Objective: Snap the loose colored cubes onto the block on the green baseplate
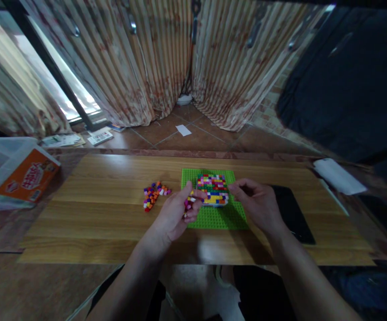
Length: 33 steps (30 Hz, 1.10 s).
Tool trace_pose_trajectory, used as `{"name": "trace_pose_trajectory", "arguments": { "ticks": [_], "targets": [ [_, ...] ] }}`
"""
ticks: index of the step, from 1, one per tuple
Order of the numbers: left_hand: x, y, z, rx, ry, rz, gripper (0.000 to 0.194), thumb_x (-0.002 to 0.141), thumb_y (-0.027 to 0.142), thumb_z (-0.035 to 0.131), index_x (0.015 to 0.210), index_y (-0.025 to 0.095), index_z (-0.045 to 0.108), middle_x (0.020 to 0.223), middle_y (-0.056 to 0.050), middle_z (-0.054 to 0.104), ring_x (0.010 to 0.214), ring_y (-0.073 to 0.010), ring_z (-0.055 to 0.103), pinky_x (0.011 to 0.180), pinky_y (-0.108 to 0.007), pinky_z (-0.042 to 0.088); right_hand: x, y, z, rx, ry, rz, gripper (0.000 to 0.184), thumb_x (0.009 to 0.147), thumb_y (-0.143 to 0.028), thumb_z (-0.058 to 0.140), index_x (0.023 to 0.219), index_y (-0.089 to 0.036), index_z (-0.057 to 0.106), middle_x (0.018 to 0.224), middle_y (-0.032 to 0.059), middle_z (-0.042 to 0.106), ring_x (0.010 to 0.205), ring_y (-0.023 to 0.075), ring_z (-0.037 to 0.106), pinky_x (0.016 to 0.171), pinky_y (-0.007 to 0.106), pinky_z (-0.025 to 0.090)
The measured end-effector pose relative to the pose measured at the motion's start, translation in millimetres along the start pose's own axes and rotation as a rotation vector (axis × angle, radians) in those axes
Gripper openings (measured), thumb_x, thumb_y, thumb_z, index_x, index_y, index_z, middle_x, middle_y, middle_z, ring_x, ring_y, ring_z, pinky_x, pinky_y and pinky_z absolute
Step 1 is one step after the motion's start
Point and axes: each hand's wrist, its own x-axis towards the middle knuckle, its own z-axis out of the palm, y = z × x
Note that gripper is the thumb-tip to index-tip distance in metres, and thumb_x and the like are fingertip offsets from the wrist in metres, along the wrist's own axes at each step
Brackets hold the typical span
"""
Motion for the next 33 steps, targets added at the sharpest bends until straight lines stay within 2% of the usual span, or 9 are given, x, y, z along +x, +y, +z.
{"name": "trace_pose_trajectory", "arguments": {
  "ticks": [4, 6, 9, 13, 19, 22, 26, 29, 33],
  "targets": [
    [1, -3, 0.6, 0.019, -0.037, 0.002, 0.044, 0.084, 0.057, 0.061, 0.078, 0.013, 0.061, 0.052, 0.007, 0.038, 0.04, -0.0031, 0.025, 0.04, -0.02, 0.013, -10, -21, 17, -0.025, -0.032, -0.238, 0.013, 0.088, -0.033, 0.063, 0.088, -0.024, 0.072, 0.092, 0.0032, 0.071, 0.087, 0.0183, 0.065, 0.078, 0.033, 0.051],
    [1, -5, 2.0, 0.029, -0.047, 0.003, 0.045, 0.082, 0.058, 0.062, 0.074, 0.015, 0.057, 0.051, 0.006, 0.04, 0.04, -0.0033, 0.026, 0.041, -0.02, 0.013, -13, -29, 26, -0.065, -0.105, -0.301, 0.015, 0.089, -0.033, 0.063, 0.099, -0.026, 0.072, 0.106, 0.0048, 0.07, 0.106, 0.0213, 0.063, 0.094, 0.038, 0.048],
    [-1, -8, 5.3, 0.05, -0.058, 0.002, 0.048, 0.078, 0.06, 0.066, 0.067, 0.017, 0.049, 0.049, 0.006, 0.041, 0.04, -0.0035, 0.026, 0.042, -0.021, 0.013, -16, -36, 35, -0.114, -0.213, -0.317, 0.02, 0.091, -0.031, 0.06, 0.107, -0.025, 0.07, 0.117, 0.0066, 0.066, 0.115, 0.0215, 0.058, 0.103, 0.041, 0.044],
    [-3, -10, 8.5, 0.111, -0.073, 0.009, 0.052, 0.076, 0.065, 0.065, 0.063, 0.018, 0.045, 0.047, 0.007, 0.04, 0.041, -0.0038, 0.026, 0.043, -0.022, 0.013, -17, -36, 39, -0.103, -0.285, -0.295, 0.017, 0.092, -0.026, 0.059, 0.104, -0.024, 0.071, 0.117, 0.0063, 0.066, 0.115, 0.0201, 0.058, 0.102, 0.039, 0.045],
    [-3, -13, 10.7, 0.123, -0.097, -0.007, 0.051, 0.08, 0.066, 0.059, 0.067, 0.018, 0.048, 0.048, 0.006, 0.041, 0.04, -0.0043, 0.024, 0.043, -0.022, 0.011, -19, -31, 40, -0.029, -0.213, -0.26, 0.013, 0.091, -0.027, 0.062, 0.09, -0.027, 0.074, 0.103, 0.0025, 0.07, 0.1, 0.0173, 0.064, 0.091, 0.034, 0.049],
    [-4, -10, 8.5, 0.11, -0.088, 0.0, 0.048, 0.081, 0.063, 0.06, 0.072, 0.016, 0.057, 0.05, 0.005, 0.042, 0.041, -0.0042, 0.024, 0.043, -0.022, 0.011, -16, -28, 27, -0.009, -0.139, -0.26, 0.009, 0.088, -0.027, 0.066, 0.088, -0.027, 0.075, 0.1, 0.002, 0.07, 0.098, 0.0174, 0.065, 0.088, 0.032, 0.05],
    [-3, -1, -0.7, 0.067, -0.004, 0.023, 0.045, 0.082, 0.056, 0.063, 0.08, 0.011, 0.067, 0.052, 0.006, 0.039, 0.041, -0.0032, 0.025, 0.042, -0.021, 0.011, -8, -21, -5, -0.017, -0.054, -0.189, 0.006, 0.081, -0.031, 0.073, 0.08, -0.025, 0.075, 0.089, 0.0018, 0.071, 0.087, 0.0175, 0.066, 0.079, 0.03, 0.051],
    [-1, 6, -6.2, -0.002, 0.122, 0.062, 0.036, 0.083, 0.045, 0.066, 0.083, 0.01, 0.069, 0.054, 0.005, 0.042, 0.041, -0.0027, 0.026, 0.04, -0.019, 0.012, -5, -12, -24, -0.063, -0.165, -0.067, 0.009, 0.078, -0.034, 0.075, 0.077, -0.025, 0.075, 0.082, 0.001, 0.071, 0.079, 0.017, 0.066, 0.074, 0.029, 0.051],
    [0, 10, -6.0, -0.045, 0.233, 0.064, 0.026, 0.086, 0.034, 0.062, 0.083, 0.009, 0.068, 0.056, 0.003, 0.044, 0.041, -0.0031, 0.03, 0.04, -0.018, 0.015, -6, -2, -29, -0.13, -0.304, 0.024, 0.009, 0.079, -0.032, 0.072, 0.078, -0.024, 0.075, 0.082, 0.0005, 0.071, 0.078, 0.0169, 0.065, 0.074, 0.03, 0.048]
  ]
}}
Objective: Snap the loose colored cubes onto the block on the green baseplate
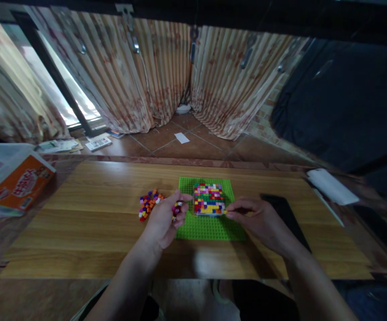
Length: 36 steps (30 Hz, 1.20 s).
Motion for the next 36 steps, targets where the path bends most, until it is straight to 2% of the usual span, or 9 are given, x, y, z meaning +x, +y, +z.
{"name": "trace_pose_trajectory", "arguments": {
  "ticks": [3, 10, 26, 33, 36],
  "targets": [
    [0, -2, 2.4, 0.016, 0.002, 0.003, 0.026, 0.087, 0.033, 0.06, 0.084, 0.009, 0.068, 0.057, 0.003, 0.045, 0.041, -0.0031, 0.031, 0.04, -0.018, 0.016, 2, 3, 6, -0.023, -0.019, 0.023, 0.009, 0.079, -0.032, 0.07, 0.079, -0.023, 0.074, 0.083, 0.0007, 0.072, 0.079, 0.0171, 0.065, 0.075, 0.03, 0.047],
    [-1, -5, 2.9, 0.041, -0.03, 0.022, 0.027, 0.084, 0.037, 0.064, 0.085, 0.01, 0.068, 0.058, 0.003, 0.047, 0.043, -0.0032, 0.032, 0.041, -0.019, 0.018, 6, 1, 15, 0.021, 0.059, 0.073, 0.016, 0.076, -0.036, 0.071, 0.073, -0.02, 0.072, 0.07, -0.0002, 0.07, 0.066, 0.0151, 0.063, 0.062, 0.027, 0.047],
    [-1, -8, 3.5, 0.046, -0.038, 0.02, 0.026, 0.083, 0.036, 0.065, 0.085, 0.01, 0.069, 0.06, 0.003, 0.049, 0.045, -0.0033, 0.034, 0.041, -0.019, 0.019, 9, 5, 16, 0.084, 0.066, 0.135, 0.017, 0.071, -0.036, 0.073, 0.068, -0.019, 0.071, 0.065, -0.0001, 0.069, 0.063, 0.0147, 0.061, 0.062, 0.028, 0.046],
    [-2, -7, 5.4, 0.015, -0.097, -0.03, 0.029, 0.081, 0.038, 0.068, 0.083, 0.009, 0.068, 0.062, 0.001, 0.051, 0.044, -0.0026, 0.033, 0.039, -0.017, 0.014, 6, 2, 11, -0.036, 0.065, 0.092, 0.02, 0.073, -0.04, 0.072, 0.069, -0.02, 0.072, 0.065, 0.0008, 0.069, 0.059, 0.0148, 0.059, 0.056, 0.027, 0.044],
    [-3, -6, 5.0, 0.03, -0.116, -0.019, 0.032, 0.083, 0.04, 0.066, 0.083, 0.008, 0.068, 0.062, 0.0, 0.053, 0.043, -0.002, 0.032, 0.038, -0.017, 0.013, 5, -7, 13, -0.035, 0.165, 0.032, 0.022, 0.076, -0.042, 0.072, 0.07, -0.021, 0.071, 0.066, 0.0011, 0.068, 0.059, 0.0148, 0.058, 0.055, 0.026, 0.045]
  ]
}}
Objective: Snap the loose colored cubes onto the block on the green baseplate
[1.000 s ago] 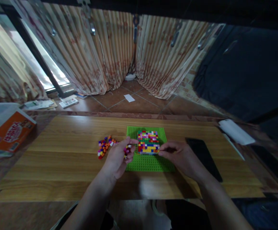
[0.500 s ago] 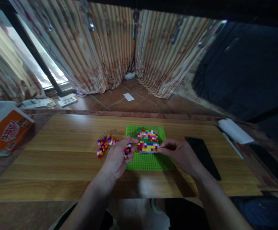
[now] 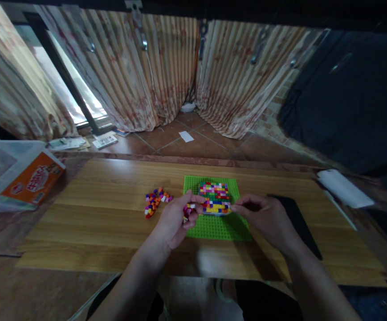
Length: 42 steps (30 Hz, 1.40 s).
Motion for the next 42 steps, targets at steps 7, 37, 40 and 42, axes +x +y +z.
{"name": "trace_pose_trajectory", "arguments": {
  "ticks": [7, 37, 40, 42],
  "targets": [
    [-4, -3, 3.2, 0.068, -0.025, 0.077, 0.038, 0.08, 0.048, 0.067, 0.074, 0.011, 0.063, 0.058, 0.0, 0.054, 0.04, -0.0032, 0.035, 0.038, -0.018, 0.012, -12, -40, 34, -0.042, -0.077, -0.349, 0.019, 0.093, -0.03, 0.058, 0.105, -0.026, 0.073, 0.105, 0.0053, 0.069, 0.101, 0.02, 0.063, 0.086, 0.035, 0.051],
    [0, 4, -4.0, 0.255, 0.08, 0.173, 0.023, 0.073, 0.032, 0.07, 0.082, 0.011, 0.068, 0.064, -0.004, 0.064, 0.042, -0.0035, 0.034, 0.04, -0.021, 0.013, -3, -5, -4, 0.132, 0.068, -0.042, 0.023, 0.081, -0.039, 0.069, 0.093, -0.021, 0.075, 0.081, 0.0028, 0.075, 0.071, 0.0177, 0.068, 0.067, 0.031, 0.055],
    [2, 3, -3.8, 0.265, 0.084, 0.16, 0.02, 0.073, 0.029, 0.07, 0.082, 0.011, 0.068, 0.064, -0.003, 0.064, 0.042, -0.0038, 0.035, 0.04, -0.021, 0.013, -5, -7, -5, 0.014, 0.034, -0.081, 0.022, 0.087, -0.038, 0.063, 0.095, -0.021, 0.073, 0.086, 0.0033, 0.075, 0.075, 0.0183, 0.068, 0.069, 0.031, 0.055],
    [3, 3, -4.2, 0.267, 0.084, 0.152, 0.019, 0.072, 0.027, 0.07, 0.082, 0.011, 0.067, 0.064, -0.003, 0.064, 0.042, -0.0037, 0.035, 0.04, -0.021, 0.013, -6, -8, -5, -0.076, 0.007, -0.135, 0.02, 0.09, -0.036, 0.06, 0.093, -0.022, 0.072, 0.087, 0.0032, 0.074, 0.078, 0.0184, 0.068, 0.072, 0.031, 0.054]
  ]
}}
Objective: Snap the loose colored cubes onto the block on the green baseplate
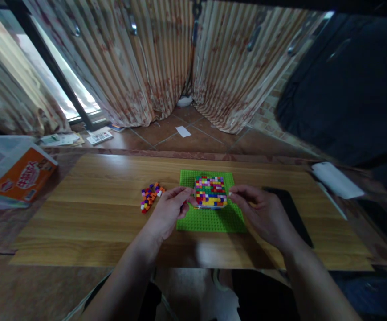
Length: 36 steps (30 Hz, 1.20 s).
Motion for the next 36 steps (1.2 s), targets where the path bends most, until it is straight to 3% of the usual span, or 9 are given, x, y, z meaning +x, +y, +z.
{"name": "trace_pose_trajectory", "arguments": {
  "ticks": [4, 11, 26, 36],
  "targets": [
    [1, 0, -0.4, 0.004, 0.0, -0.004, 0.021, 0.072, 0.029, 0.071, 0.083, 0.011, 0.067, 0.065, -0.003, 0.064, 0.042, -0.0035, 0.035, 0.04, -0.021, 0.012, -4, 5, 6, -0.045, -0.019, -0.12, 0.015, 0.091, -0.032, 0.059, 0.091, -0.024, 0.072, 0.103, 0.0041, 0.068, 0.099, 0.0196, 0.065, 0.091, 0.035, 0.05],
    [2, 2, 0.5, 0.018, 0.021, 0.005, 0.023, 0.071, 0.028, 0.071, 0.085, 0.01, 0.068, 0.065, -0.003, 0.064, 0.042, -0.0033, 0.036, 0.041, -0.021, 0.013, -11, 25, 23, 0.009, -0.005, -0.091, 0.01, 0.09, -0.03, 0.062, 0.09, -0.028, 0.072, 0.126, 0.0049, 0.056, 0.121, 0.023, 0.055, 0.103, 0.044, 0.043],
    [2, 2, 3.2, 0.005, 0.022, 0.0, 0.025, 0.068, 0.029, 0.075, 0.083, 0.01, 0.067, 0.065, -0.002, 0.064, 0.043, -0.003, 0.037, 0.04, -0.018, 0.016, -11, 29, 36, 0.166, 0.119, -0.037, 0.007, 0.085, -0.025, 0.064, 0.083, -0.024, 0.07, 0.113, 0.0056, 0.062, 0.11, 0.0205, 0.062, 0.096, 0.04, 0.047],
    [2, 2, -1.5, -0.183, 0.007, -0.069, 0.018, 0.082, 0.023, 0.066, 0.087, 0.007, 0.07, 0.066, -0.004, 0.063, 0.044, -0.0025, 0.041, 0.036, -0.013, 0.021, -7, 29, 41, 0.424, 0.14, 0.083, 0.008, 0.075, -0.028, 0.071, 0.069, -0.023, 0.071, 0.103, 0.0053, 0.063, 0.098, 0.0196, 0.065, 0.082, 0.035, 0.056]
  ]
}}
